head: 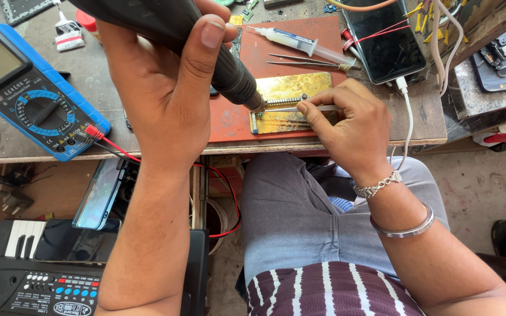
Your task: The person holds a hot air gun over a phone motherboard clamped in a repair jig while probing the board with a metal tool. They then apply paste from a syringe along the board and solder the board using a soldering iron with tweezers in the other hand.
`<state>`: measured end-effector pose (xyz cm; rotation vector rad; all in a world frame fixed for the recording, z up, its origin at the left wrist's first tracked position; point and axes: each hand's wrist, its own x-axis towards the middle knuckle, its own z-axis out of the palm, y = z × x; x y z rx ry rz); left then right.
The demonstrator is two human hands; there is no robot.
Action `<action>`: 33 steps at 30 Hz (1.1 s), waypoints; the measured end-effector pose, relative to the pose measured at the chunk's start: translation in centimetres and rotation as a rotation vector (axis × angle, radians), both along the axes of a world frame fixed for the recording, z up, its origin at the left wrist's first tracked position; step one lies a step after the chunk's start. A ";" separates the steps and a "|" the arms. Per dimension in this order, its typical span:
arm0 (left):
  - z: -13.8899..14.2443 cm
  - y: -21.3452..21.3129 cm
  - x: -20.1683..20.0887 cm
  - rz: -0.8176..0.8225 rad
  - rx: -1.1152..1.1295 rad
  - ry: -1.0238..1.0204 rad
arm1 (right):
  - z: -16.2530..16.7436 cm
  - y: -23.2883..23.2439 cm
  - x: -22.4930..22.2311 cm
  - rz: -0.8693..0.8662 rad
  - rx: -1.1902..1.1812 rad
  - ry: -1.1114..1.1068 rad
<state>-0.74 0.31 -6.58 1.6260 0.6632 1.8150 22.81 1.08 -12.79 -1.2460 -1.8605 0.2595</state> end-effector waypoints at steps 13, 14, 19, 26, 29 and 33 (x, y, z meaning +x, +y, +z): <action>-0.1 0.0 -0.1 0.008 0.004 0.014 | -0.4 0.1 0.2 0.039 0.023 0.009; -0.1 0.0 -0.1 0.006 0.003 0.013 | -0.4 0.1 0.2 0.041 0.031 0.006; -0.2 0.1 0.0 -0.006 0.007 -0.017 | -0.5 0.0 0.2 0.044 0.055 -0.001; -0.2 0.1 -0.3 0.005 0.015 -0.001 | -0.4 0.0 0.2 0.043 0.066 -0.011; -0.2 0.1 -0.4 0.005 0.014 0.000 | -0.4 0.0 0.2 0.044 0.081 -0.017; -0.2 0.1 -0.3 0.003 0.015 -0.003 | -0.4 -0.1 0.2 0.048 0.092 -0.017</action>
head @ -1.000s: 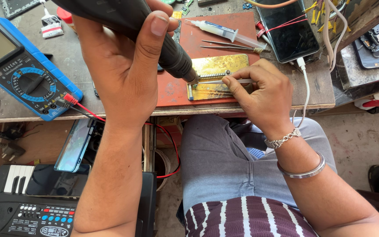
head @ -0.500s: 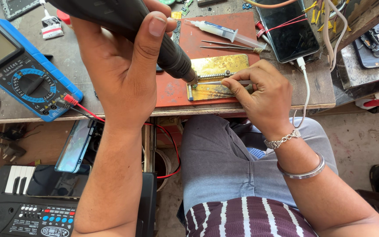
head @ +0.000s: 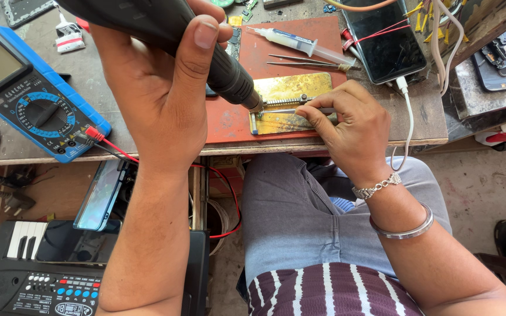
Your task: The person holds a hot air gun over a phone motherboard clamped in a repair jig while probing the board with a metal tool. They then apply paste from a syringe along the board and solder the board using a soldering iron with tweezers in the other hand.
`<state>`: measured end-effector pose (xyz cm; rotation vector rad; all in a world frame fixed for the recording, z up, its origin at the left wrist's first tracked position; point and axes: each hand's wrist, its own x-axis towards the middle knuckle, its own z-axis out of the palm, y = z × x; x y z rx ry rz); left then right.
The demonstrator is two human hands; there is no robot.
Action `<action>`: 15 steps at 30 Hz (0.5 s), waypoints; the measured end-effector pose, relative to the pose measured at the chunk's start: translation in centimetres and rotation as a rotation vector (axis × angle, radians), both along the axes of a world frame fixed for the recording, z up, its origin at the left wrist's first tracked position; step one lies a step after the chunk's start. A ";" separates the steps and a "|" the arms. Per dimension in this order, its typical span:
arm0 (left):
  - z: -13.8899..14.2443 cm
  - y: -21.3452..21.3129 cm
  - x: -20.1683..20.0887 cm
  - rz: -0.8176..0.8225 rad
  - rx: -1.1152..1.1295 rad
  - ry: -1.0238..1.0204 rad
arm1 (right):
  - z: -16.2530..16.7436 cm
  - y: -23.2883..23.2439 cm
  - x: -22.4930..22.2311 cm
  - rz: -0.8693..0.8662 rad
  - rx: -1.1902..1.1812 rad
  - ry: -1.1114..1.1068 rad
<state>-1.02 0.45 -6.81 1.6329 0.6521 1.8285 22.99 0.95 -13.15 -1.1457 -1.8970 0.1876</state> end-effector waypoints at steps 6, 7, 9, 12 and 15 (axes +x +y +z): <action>0.0 0.0 0.1 -0.008 -0.002 -0.011 | 0.0 0.0 0.0 0.003 -0.005 0.011; 0.0 0.0 0.1 -0.007 -0.003 -0.010 | 0.0 0.0 0.0 0.006 -0.010 0.019; 0.1 -0.1 0.1 -0.004 -0.005 -0.006 | -0.1 0.0 0.0 -0.030 -0.017 0.015; 0.2 -0.1 0.0 0.000 -0.001 -0.002 | -0.3 0.0 -0.1 -0.059 -0.029 0.034; 0.2 -0.1 0.0 -0.001 -0.006 -0.002 | -0.4 0.1 0.2 -0.061 -0.042 0.075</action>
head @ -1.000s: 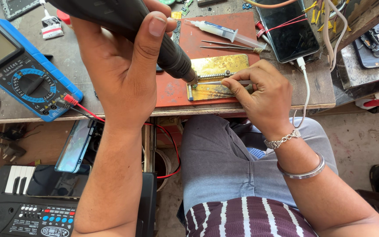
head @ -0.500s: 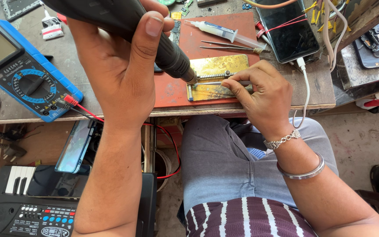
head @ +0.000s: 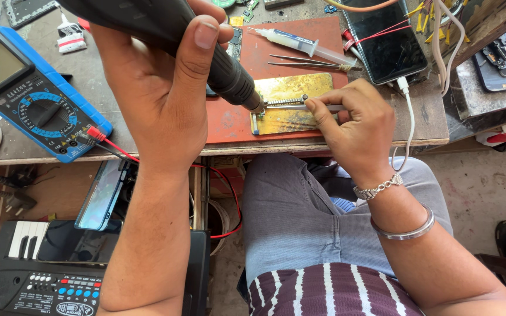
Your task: The person holds a hot air gun over a phone motherboard clamped in a repair jig while probing the board with a metal tool. They then apply paste from a syringe along the board and solder the board using a soldering iron with tweezers in the other hand.
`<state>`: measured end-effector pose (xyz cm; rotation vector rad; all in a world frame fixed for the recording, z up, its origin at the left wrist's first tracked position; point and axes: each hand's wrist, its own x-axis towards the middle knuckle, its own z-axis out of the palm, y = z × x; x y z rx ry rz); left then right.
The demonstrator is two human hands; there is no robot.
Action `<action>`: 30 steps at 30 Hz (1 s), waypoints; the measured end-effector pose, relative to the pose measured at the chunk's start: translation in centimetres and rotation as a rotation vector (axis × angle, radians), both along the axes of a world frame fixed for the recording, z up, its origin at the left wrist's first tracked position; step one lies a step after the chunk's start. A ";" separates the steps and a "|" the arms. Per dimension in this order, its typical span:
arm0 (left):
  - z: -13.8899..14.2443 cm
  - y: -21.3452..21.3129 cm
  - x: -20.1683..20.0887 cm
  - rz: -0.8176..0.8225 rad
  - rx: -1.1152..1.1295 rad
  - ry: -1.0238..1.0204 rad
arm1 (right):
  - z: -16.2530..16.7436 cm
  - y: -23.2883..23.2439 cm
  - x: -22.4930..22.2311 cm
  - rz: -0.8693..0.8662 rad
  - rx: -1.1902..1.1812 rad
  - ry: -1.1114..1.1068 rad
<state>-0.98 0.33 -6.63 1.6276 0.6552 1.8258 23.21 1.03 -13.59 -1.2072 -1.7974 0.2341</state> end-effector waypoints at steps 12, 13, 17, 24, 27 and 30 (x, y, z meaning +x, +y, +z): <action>0.0 0.0 0.2 -0.005 -0.009 -0.020 | -0.1 0.1 0.2 0.021 -0.012 0.054; 0.0 0.0 0.2 -0.004 -0.010 -0.019 | -0.1 0.1 0.1 0.026 -0.015 0.058; 0.1 -0.1 0.1 0.001 -0.017 -0.006 | 0.0 0.2 0.1 0.041 -0.030 0.083; 0.1 0.0 0.1 0.002 -0.007 -0.006 | 0.0 0.2 0.2 0.037 -0.035 0.077; 0.1 0.0 0.1 0.003 0.001 -0.001 | 0.0 0.2 0.2 0.034 -0.029 0.064; 0.1 0.0 0.1 -0.002 0.005 -0.005 | 0.1 0.3 0.4 0.054 -0.014 0.060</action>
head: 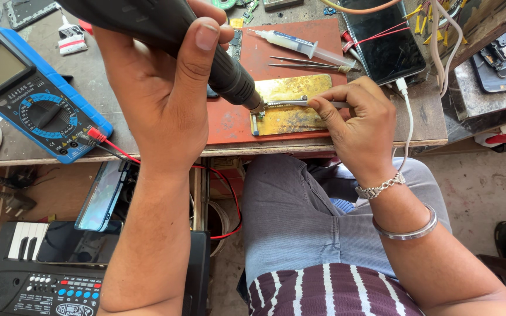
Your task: The person holds a hot air gun over a phone motherboard clamped in a repair jig while probing the board with a metal tool. They then apply paste from a syringe along the board and solder the board using a soldering iron with tweezers in the other hand.
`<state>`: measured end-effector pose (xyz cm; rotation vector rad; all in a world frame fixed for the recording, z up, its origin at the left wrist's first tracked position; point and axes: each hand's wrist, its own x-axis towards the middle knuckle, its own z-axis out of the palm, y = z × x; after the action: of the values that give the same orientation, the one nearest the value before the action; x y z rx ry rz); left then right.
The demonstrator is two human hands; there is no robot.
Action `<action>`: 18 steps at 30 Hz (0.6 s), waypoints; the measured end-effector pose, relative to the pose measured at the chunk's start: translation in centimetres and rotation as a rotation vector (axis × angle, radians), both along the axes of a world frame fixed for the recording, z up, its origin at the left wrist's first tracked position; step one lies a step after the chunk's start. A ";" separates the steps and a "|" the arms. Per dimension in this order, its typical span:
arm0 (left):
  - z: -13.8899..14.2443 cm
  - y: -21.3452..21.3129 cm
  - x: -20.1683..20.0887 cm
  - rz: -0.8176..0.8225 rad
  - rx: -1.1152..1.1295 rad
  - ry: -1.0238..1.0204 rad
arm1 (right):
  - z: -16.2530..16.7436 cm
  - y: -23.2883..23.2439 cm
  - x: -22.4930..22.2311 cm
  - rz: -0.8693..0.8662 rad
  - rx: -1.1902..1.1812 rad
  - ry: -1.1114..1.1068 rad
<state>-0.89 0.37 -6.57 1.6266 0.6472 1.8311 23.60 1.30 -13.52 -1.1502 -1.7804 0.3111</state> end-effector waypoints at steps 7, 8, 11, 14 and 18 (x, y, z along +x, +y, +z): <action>-0.1 -0.2 -0.1 0.007 -0.010 0.001 | -0.1 0.1 0.0 -0.007 -0.088 0.042; -0.1 -0.2 -0.1 0.009 -0.010 0.002 | -0.1 0.1 0.1 -0.004 -0.077 0.039; -0.1 -0.1 -0.1 0.005 -0.002 0.004 | -0.1 0.1 0.1 0.011 -0.053 0.041; -0.2 -0.1 -0.1 0.012 -0.002 0.015 | -0.1 0.1 0.2 0.020 -0.052 0.048; -0.2 -0.2 -0.1 0.008 -0.012 0.004 | 0.0 0.1 0.1 -0.004 -0.057 0.026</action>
<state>-0.96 0.19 -6.79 1.6224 0.6660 1.8267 23.70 1.35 -13.50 -1.1847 -1.7558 0.3755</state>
